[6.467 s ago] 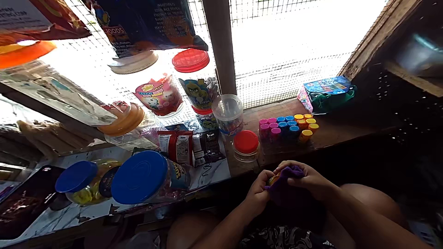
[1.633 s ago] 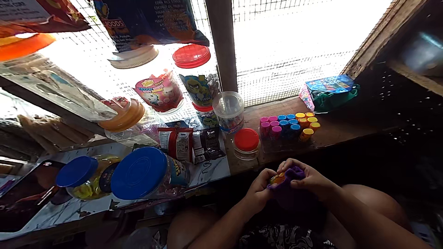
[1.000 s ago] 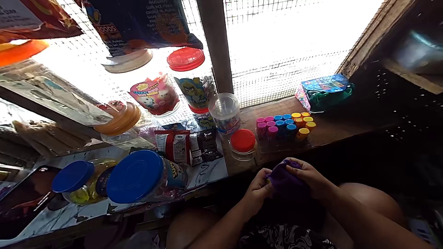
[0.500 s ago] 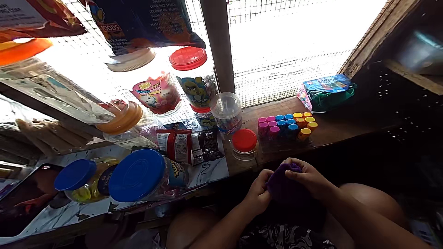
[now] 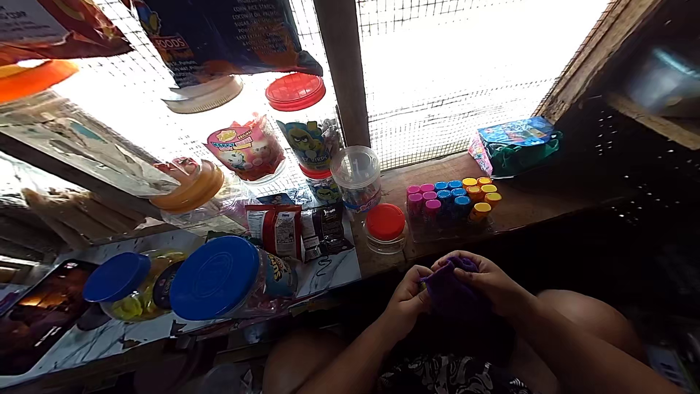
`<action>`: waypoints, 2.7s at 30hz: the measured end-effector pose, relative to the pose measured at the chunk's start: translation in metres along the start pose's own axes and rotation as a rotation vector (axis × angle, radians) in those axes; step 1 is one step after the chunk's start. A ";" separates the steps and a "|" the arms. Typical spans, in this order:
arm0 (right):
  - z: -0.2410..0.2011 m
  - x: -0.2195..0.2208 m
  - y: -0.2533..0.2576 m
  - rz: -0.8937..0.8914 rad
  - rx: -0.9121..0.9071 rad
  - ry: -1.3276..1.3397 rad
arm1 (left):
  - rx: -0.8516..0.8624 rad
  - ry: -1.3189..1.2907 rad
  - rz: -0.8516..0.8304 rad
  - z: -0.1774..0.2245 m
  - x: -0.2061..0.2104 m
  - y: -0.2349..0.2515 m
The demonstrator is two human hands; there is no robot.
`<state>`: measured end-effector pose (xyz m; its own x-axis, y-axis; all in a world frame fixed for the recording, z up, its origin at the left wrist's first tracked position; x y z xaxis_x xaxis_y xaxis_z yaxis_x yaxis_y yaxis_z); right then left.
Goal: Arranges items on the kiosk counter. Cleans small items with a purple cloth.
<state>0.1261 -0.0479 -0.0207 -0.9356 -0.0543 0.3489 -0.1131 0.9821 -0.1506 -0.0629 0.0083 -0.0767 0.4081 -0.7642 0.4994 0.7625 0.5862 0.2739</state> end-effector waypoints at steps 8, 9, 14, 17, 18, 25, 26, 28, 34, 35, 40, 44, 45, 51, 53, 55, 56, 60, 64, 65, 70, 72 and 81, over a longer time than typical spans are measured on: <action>0.001 -0.002 0.001 0.018 -0.022 -0.091 | 0.198 0.384 -0.037 -0.005 -0.003 0.001; 0.001 0.000 0.001 0.054 -0.012 -0.103 | 0.204 0.436 -0.044 -0.005 -0.003 0.001; -0.002 0.006 0.003 0.176 0.012 -0.139 | 0.214 0.555 -0.048 -0.004 -0.001 0.000; -0.002 0.006 0.003 0.175 0.020 -0.113 | 0.181 0.385 -0.055 -0.004 0.001 0.001; -0.002 0.006 0.003 0.173 0.024 -0.096 | 0.149 0.304 -0.048 -0.004 0.001 0.001; 0.001 0.003 0.002 0.033 0.005 0.008 | -0.005 -0.012 0.017 0.002 0.000 0.000; 0.000 0.002 0.002 0.012 0.001 0.002 | -0.007 -0.024 0.013 0.002 0.000 0.000; -0.001 0.002 0.001 -0.013 0.001 -0.022 | -0.005 -0.034 0.006 0.002 0.000 0.000; 0.001 -0.003 0.003 -0.071 -0.040 -0.090 | 0.135 0.190 -0.026 -0.003 -0.001 0.001; 0.002 -0.004 0.003 -0.060 -0.042 -0.102 | 0.165 0.276 -0.034 -0.003 -0.002 0.001; -0.002 0.003 0.001 0.082 -0.002 -0.129 | 0.196 0.512 -0.062 -0.003 -0.002 0.000; -0.003 0.004 0.002 0.135 -0.003 -0.148 | 0.212 0.536 -0.070 -0.003 -0.001 0.001; -0.004 0.005 0.002 0.136 -0.003 -0.148 | 0.219 0.511 -0.072 -0.004 0.000 0.002; -0.002 0.006 0.001 0.129 0.003 -0.040 | 0.089 0.164 -0.028 -0.003 0.001 0.001; -0.001 0.005 0.001 0.085 -0.004 -0.018 | 0.049 0.095 0.008 0.000 0.001 0.001; -0.002 0.003 0.001 0.037 -0.006 -0.013 | 0.037 0.062 0.012 0.002 0.000 0.001; -0.003 0.003 0.001 0.022 -0.001 -0.019 | 0.035 0.056 0.004 0.002 0.001 0.001; -0.003 -0.001 0.001 -0.064 -0.006 -0.042 | 0.058 0.057 -0.014 -0.001 0.002 0.000; 0.000 -0.003 0.003 -0.080 -0.033 -0.096 | 0.101 0.190 -0.017 -0.003 0.000 0.000; 0.000 -0.003 0.003 -0.073 -0.034 -0.100 | 0.123 0.245 -0.022 -0.002 0.000 0.000; 0.000 0.002 0.003 0.054 0.002 -0.124 | 0.187 0.443 -0.047 -0.004 -0.002 0.000; -0.002 0.004 0.003 0.096 0.019 -0.129 | 0.194 0.486 -0.044 -0.003 -0.002 0.001; -0.005 0.006 0.002 0.142 0.076 -0.021 | 0.052 0.154 -0.027 -0.001 0.001 0.001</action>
<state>0.1221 -0.0451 -0.0141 -0.9508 0.0794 0.2996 -0.0036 0.9637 -0.2670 -0.0617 0.0076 -0.0764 0.4629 -0.8096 0.3608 0.7488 0.5750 0.3295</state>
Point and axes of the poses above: each hand's wrist, its own y-axis towards the middle knuckle, its own x-axis out of the palm, z = x × y, the point moved 1 cm from there along y, towards the middle knuckle, and after that the axes turned 4 degrees about x, right-handed, at the moved point
